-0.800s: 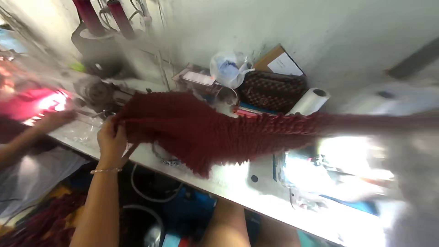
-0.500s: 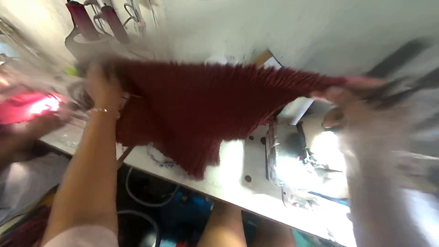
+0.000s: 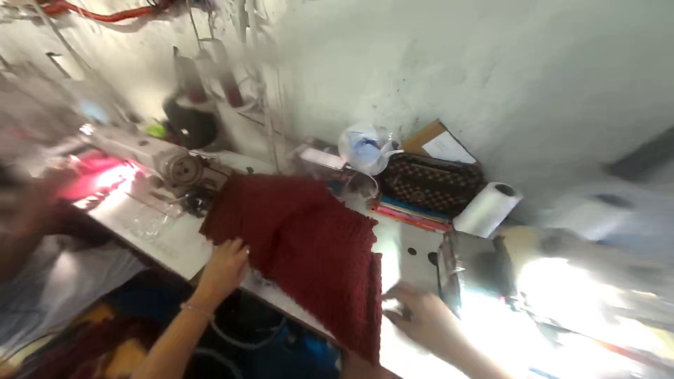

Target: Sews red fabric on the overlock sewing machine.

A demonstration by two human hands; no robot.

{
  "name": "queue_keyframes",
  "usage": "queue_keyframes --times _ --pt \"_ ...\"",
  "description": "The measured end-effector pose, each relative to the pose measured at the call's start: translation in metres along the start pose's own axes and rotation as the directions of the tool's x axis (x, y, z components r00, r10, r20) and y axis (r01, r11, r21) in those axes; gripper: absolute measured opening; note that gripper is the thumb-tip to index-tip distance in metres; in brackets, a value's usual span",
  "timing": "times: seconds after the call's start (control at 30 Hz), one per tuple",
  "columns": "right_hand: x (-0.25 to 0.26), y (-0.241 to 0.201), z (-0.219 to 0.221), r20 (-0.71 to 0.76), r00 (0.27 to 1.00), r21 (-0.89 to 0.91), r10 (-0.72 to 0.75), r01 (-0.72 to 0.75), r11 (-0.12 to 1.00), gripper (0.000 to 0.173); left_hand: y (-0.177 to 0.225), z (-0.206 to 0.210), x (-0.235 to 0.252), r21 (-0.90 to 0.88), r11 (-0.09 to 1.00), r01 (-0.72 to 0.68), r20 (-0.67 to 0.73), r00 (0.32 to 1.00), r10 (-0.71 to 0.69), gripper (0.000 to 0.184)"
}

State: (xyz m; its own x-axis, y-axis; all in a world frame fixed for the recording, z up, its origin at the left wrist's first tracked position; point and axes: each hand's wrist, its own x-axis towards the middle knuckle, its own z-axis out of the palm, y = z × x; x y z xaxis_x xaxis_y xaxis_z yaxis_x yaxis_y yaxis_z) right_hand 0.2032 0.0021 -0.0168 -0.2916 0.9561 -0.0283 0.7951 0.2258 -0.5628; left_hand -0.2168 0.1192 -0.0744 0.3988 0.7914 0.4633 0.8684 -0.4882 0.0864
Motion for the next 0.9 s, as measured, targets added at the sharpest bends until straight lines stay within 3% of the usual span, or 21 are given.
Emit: queue_keyframes --times 0.13,0.23,0.3,0.37,0.43,0.5,0.57,0.63,0.73,0.8,0.9 --pt "0.095 -0.069 -0.021 -0.218 0.942 -0.045 -0.255 0.251 0.967 0.031 0.019 0.013 -0.019 -0.031 1.000 0.004 -0.104 0.995 -0.007 0.028" --pt "0.170 -0.099 -0.017 -0.203 0.930 -0.051 -0.307 0.303 0.952 0.037 0.031 0.005 -0.018 -0.206 0.962 0.178 -0.062 0.979 -0.194 0.063" --pt "0.198 -0.118 -0.009 -0.090 0.937 -0.028 -0.337 0.336 0.941 0.042 0.038 -0.007 -0.005 -0.430 0.809 0.401 0.021 0.900 -0.435 0.079" --pt "0.200 -0.140 0.001 -0.051 0.904 0.035 -0.424 0.425 0.904 0.045 0.037 -0.017 0.022 -0.585 0.666 0.463 0.016 0.827 -0.562 0.060" --pt "0.187 -0.156 0.003 -0.120 0.861 0.106 -0.493 0.505 0.856 0.049 0.035 -0.030 0.058 -0.528 0.780 0.336 -0.147 0.869 -0.473 0.038" --pt "0.180 -0.159 -0.009 -0.297 0.827 0.120 -0.477 0.528 0.840 0.045 0.042 -0.058 0.105 -0.323 0.923 0.208 -0.274 0.913 -0.301 0.028" --pt "0.181 -0.147 -0.035 -0.496 0.761 0.129 -0.418 0.541 0.831 0.044 0.061 -0.086 0.154 -0.185 0.979 0.084 -0.339 0.930 -0.144 0.024" --pt "0.182 -0.130 -0.073 -0.610 0.702 0.180 -0.368 0.575 0.798 0.049 0.086 -0.108 0.199 -0.107 0.986 -0.126 -0.418 0.906 0.071 0.023" --pt "0.160 -0.116 -0.134 -0.665 0.632 0.210 -0.399 0.670 0.712 0.051 0.136 -0.139 0.246 -0.019 0.883 -0.470 -0.486 0.776 0.402 0.024" --pt "0.132 -0.113 -0.167 -0.614 0.664 0.221 -0.427 0.664 0.715 0.047 0.165 -0.156 0.262 0.018 0.804 -0.594 -0.531 0.675 0.511 0.023" --pt "0.090 -0.101 -0.194 -0.529 0.765 0.086 -0.367 0.478 0.874 0.036 0.185 -0.168 0.270 0.062 0.733 -0.678 -0.647 0.532 0.547 0.025"
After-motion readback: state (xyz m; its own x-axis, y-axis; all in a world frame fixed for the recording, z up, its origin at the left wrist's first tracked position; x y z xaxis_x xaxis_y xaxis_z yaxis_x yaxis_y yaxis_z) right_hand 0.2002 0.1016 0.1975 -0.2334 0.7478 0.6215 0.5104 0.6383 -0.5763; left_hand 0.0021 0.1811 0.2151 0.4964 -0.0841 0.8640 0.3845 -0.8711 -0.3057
